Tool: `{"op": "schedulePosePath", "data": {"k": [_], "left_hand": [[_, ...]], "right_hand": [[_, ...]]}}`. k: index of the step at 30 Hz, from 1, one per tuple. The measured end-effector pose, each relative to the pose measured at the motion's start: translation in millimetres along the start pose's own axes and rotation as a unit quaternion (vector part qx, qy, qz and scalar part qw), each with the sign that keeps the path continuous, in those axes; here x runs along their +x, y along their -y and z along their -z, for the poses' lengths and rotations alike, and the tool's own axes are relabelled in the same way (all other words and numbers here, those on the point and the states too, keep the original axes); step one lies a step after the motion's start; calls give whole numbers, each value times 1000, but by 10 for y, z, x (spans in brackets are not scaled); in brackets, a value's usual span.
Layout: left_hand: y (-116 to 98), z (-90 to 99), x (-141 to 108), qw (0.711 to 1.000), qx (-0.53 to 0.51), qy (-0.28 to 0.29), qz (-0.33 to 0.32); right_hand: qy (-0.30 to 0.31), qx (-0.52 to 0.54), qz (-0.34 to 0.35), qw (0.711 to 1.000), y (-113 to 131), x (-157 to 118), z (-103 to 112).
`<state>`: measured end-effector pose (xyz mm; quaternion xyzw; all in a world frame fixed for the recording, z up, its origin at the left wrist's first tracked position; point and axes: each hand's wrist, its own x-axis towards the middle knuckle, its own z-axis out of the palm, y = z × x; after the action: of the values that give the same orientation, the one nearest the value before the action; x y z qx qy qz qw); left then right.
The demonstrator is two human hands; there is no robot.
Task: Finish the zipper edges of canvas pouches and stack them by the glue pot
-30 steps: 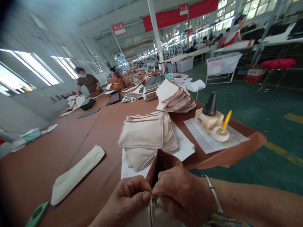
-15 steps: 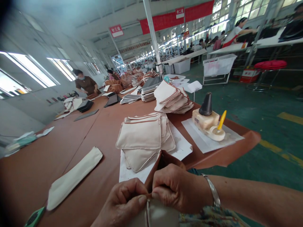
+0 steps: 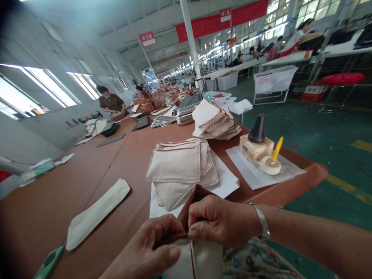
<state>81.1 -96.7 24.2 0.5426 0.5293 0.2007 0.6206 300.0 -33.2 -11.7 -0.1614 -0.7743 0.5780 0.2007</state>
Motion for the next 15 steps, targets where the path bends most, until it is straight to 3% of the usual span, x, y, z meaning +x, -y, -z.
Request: {"op": "schedulePosePath", "data": {"k": [4, 10, 15], "left_hand": [[68, 2, 29, 995, -92, -37, 12], [100, -92, 114, 989, -130, -59, 46], [143, -102, 118, 988, -145, -33, 47]], "right_hand": [[15, 5, -17, 1000, -1, -23, 21], [17, 42, -40, 998, -10, -19, 16], [22, 55, -22, 998, -57, -37, 23]]}}
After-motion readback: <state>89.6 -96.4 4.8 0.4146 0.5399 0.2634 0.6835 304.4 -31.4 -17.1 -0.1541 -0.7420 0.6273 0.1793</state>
